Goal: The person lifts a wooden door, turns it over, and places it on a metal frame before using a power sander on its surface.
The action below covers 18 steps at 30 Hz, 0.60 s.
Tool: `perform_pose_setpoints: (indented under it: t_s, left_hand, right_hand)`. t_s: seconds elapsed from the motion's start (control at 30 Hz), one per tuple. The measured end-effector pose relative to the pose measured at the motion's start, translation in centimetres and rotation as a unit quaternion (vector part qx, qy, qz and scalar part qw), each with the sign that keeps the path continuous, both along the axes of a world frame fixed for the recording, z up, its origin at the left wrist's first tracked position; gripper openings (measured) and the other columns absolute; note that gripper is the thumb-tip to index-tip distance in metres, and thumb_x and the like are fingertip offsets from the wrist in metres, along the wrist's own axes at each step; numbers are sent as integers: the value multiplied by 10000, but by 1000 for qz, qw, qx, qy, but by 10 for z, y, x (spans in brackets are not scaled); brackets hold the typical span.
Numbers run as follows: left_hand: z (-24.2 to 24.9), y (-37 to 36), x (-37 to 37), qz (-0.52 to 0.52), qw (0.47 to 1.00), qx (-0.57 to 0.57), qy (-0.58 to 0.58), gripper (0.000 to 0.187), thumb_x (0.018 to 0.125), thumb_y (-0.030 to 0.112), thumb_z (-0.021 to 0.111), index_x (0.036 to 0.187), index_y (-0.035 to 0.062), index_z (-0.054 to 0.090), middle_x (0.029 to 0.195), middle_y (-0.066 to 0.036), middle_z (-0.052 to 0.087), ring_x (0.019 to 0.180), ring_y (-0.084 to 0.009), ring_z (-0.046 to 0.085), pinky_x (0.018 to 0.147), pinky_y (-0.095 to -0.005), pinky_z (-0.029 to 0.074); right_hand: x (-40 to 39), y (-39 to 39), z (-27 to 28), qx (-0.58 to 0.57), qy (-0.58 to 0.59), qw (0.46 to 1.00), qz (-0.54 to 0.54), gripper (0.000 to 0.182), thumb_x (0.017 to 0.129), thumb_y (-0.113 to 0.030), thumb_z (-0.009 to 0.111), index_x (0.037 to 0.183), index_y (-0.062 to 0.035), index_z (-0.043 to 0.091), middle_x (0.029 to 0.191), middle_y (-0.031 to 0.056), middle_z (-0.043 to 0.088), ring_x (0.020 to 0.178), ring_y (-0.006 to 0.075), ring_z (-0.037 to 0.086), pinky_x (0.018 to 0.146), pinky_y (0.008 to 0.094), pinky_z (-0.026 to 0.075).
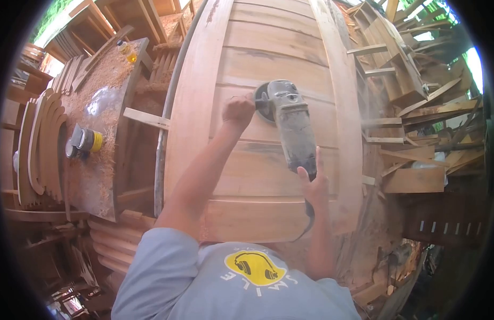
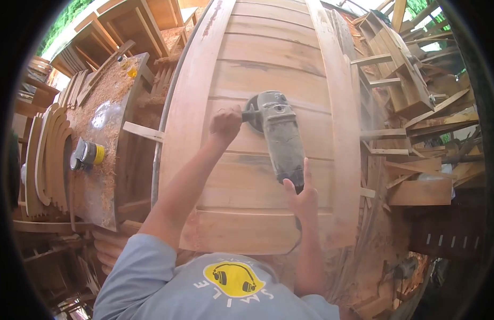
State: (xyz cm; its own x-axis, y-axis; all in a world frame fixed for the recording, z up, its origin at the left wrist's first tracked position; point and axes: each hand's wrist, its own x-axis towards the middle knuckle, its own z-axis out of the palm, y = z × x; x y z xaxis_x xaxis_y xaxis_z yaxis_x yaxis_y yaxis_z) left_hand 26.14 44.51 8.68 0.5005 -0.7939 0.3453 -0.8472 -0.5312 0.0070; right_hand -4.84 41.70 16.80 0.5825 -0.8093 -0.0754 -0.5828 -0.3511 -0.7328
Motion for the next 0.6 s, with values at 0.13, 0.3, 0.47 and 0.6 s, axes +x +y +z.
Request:
perform_pose_setpoints:
  t_s: [0.13, 0.3, 0.47, 0.6]
  left_hand:
    - [-9, -52, -29, -51, 996, -53, -50, 43, 816, 121, 560, 815, 94, 593, 668, -90, 653, 610, -232, 666, 509, -371, 509]
    - [-7, -104, -72, -95, 992, -78, -21, 49, 812, 124, 560, 803, 88, 593, 678, -93, 661, 615, -237, 667, 501, -389, 502]
    - [-6, -127, -95, -135, 987, -84, 5, 48, 805, 124, 561, 796, 85, 586, 675, -94, 660, 618, -236, 666, 511, -397, 506]
    - [-10, -109, -90, -111, 989, -96, 9, 41, 801, 126, 563, 783, 95, 583, 665, -96, 656, 614, -234, 665, 508, -387, 507]
  right_hand:
    - [-31, -22, 0, -82, 38, 996, -23, 794, 897, -437, 634, 1533, -195, 224, 1371, 232, 515, 1267, 386, 499, 1028, 435, 411]
    - [-64, -40, 3, -50, 40, 995, -75, 747, 915, -374, 618, 1526, -158, 246, 1472, 212, 406, 1371, 357, 380, 1109, 417, 325]
    - [-84, -40, -9, -38, 21, 993, -106, 741, 919, -344, 611, 1528, -143, 239, 1514, 186, 355, 1416, 338, 312, 1146, 407, 265]
    - [-77, -26, -2, -41, 37, 994, -93, 747, 916, -348, 613, 1528, -143, 238, 1519, 184, 347, 1418, 336, 308, 1149, 406, 262]
